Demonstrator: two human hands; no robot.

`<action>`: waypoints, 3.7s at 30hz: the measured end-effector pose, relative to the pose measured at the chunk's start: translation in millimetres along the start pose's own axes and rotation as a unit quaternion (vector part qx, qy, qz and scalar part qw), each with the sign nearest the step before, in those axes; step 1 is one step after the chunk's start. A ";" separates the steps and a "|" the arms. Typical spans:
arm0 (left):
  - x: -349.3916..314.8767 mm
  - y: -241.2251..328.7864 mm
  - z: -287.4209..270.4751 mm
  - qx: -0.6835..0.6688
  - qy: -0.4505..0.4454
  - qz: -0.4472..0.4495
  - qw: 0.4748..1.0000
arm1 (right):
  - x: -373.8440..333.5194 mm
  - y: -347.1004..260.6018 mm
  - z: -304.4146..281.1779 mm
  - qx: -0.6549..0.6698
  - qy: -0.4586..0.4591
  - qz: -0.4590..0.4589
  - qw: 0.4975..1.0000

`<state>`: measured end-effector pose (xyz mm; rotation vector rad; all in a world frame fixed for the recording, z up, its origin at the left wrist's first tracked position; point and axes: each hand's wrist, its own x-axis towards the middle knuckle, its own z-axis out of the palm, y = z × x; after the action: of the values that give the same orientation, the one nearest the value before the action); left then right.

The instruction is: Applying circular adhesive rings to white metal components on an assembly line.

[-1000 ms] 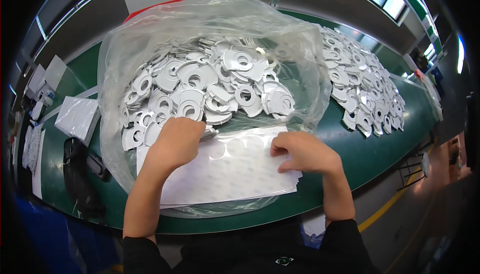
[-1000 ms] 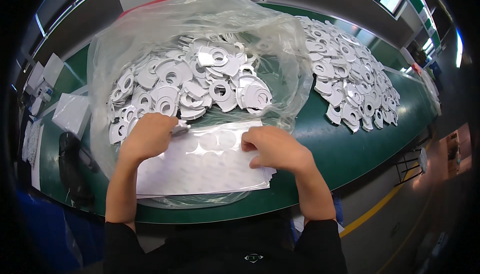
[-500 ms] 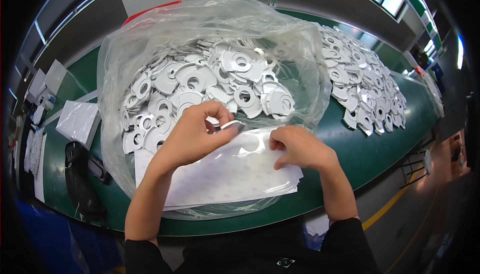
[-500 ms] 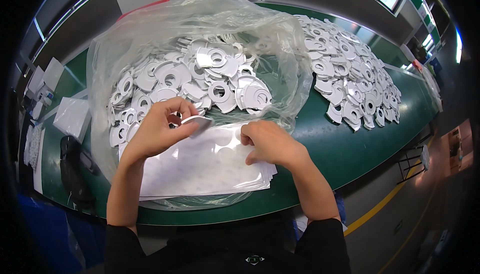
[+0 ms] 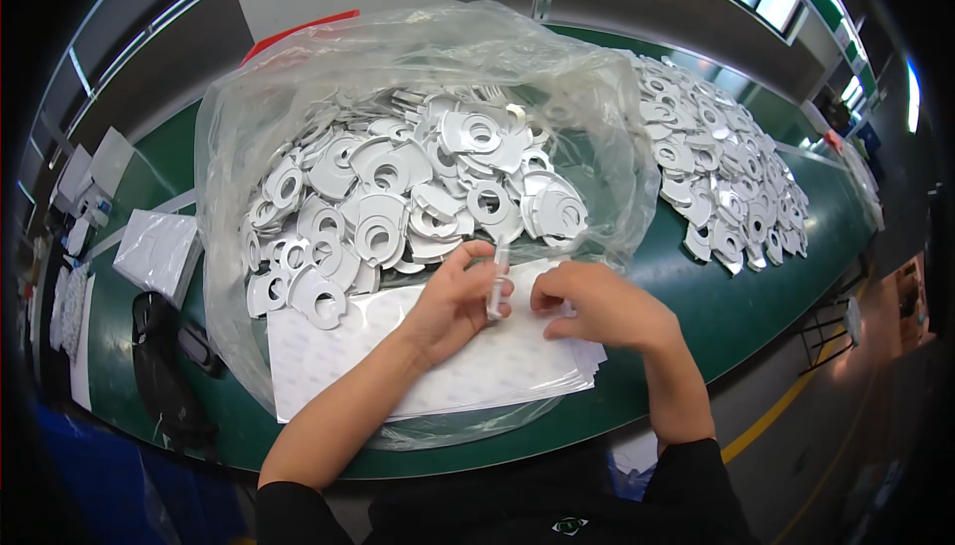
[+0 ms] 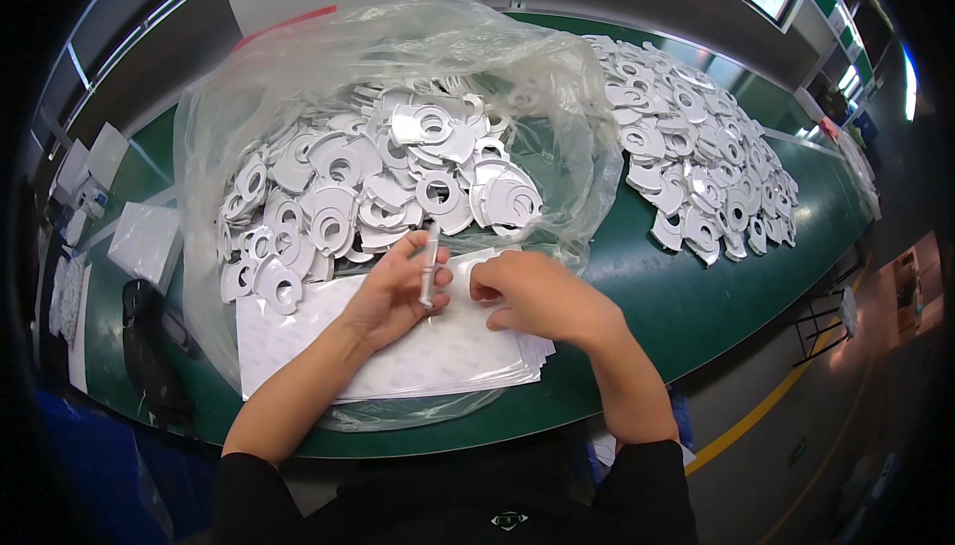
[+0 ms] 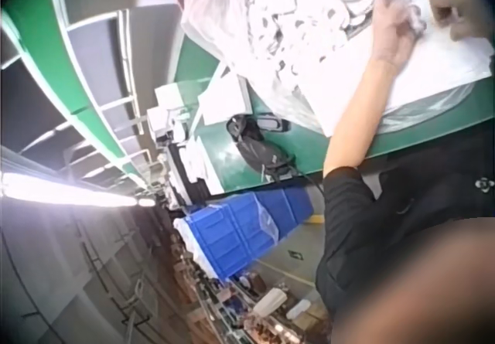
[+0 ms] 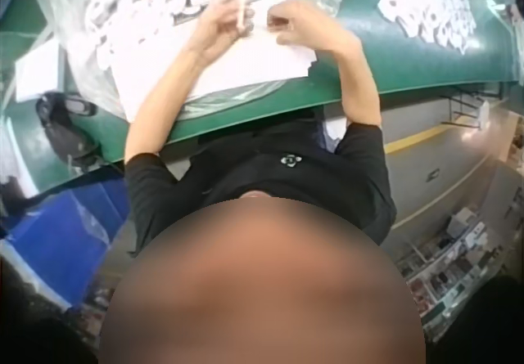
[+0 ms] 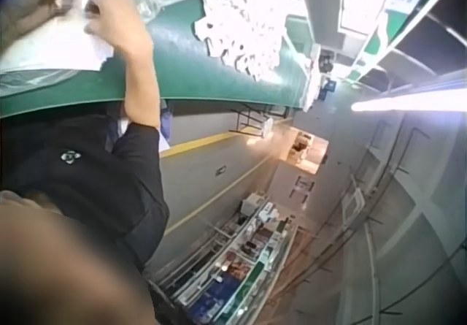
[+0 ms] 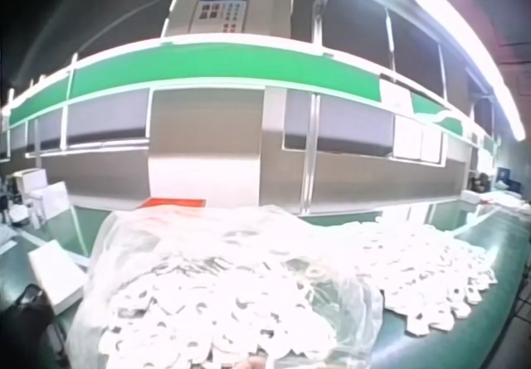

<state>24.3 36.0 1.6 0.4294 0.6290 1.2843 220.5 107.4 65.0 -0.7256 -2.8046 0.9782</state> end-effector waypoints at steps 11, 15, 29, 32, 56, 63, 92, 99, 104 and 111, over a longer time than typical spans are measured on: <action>0.2 -1.8 5.8 0.012 0.014 -0.003 1.000 | -18.1 23.4 -39.6 0.503 0.144 -0.201 0.828; -0.1 3.2 10.7 -0.009 -0.034 -0.053 0.998 | 4.4 20.9 -16.9 0.529 0.277 -0.027 0.801; -6.5 -4.6 5.3 0.014 -0.048 -0.027 0.998 | 21.5 12.5 13.5 0.594 0.362 -0.008 0.719; -8.1 -3.2 8.3 0.033 -0.062 -0.026 0.997 | 19.6 12.1 10.8 0.612 0.365 0.000 0.702; -1.5 -8.9 1.9 -0.007 -0.037 -0.011 0.999 | 33.4 3.5 39.5 0.506 0.312 0.041 0.803; -1.4 -9.9 3.2 -0.014 -0.028 0.000 1.000 | 34.7 1.1 45.4 0.490 0.295 0.056 0.819; 0.0 -9.7 2.3 -0.013 -0.026 -0.005 1.000 | 34.9 2.6 45.2 0.458 0.281 0.062 0.841; -0.4 -9.4 3.3 -0.021 -0.025 -0.004 0.999 | 34.9 -0.5 44.8 0.439 0.290 0.057 0.848; -0.8 -10.3 4.6 -0.014 -0.021 0.005 1.000 | 33.3 -3.7 44.9 0.420 0.291 0.063 0.857; -3.5 -9.9 4.6 0.067 0.021 0.026 0.997 | 35.5 -0.8 52.3 0.193 0.380 -0.042 0.904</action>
<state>34.1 30.5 -0.4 0.5327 0.7466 1.3083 176.8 93.5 21.5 -0.7163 -1.8842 0.9268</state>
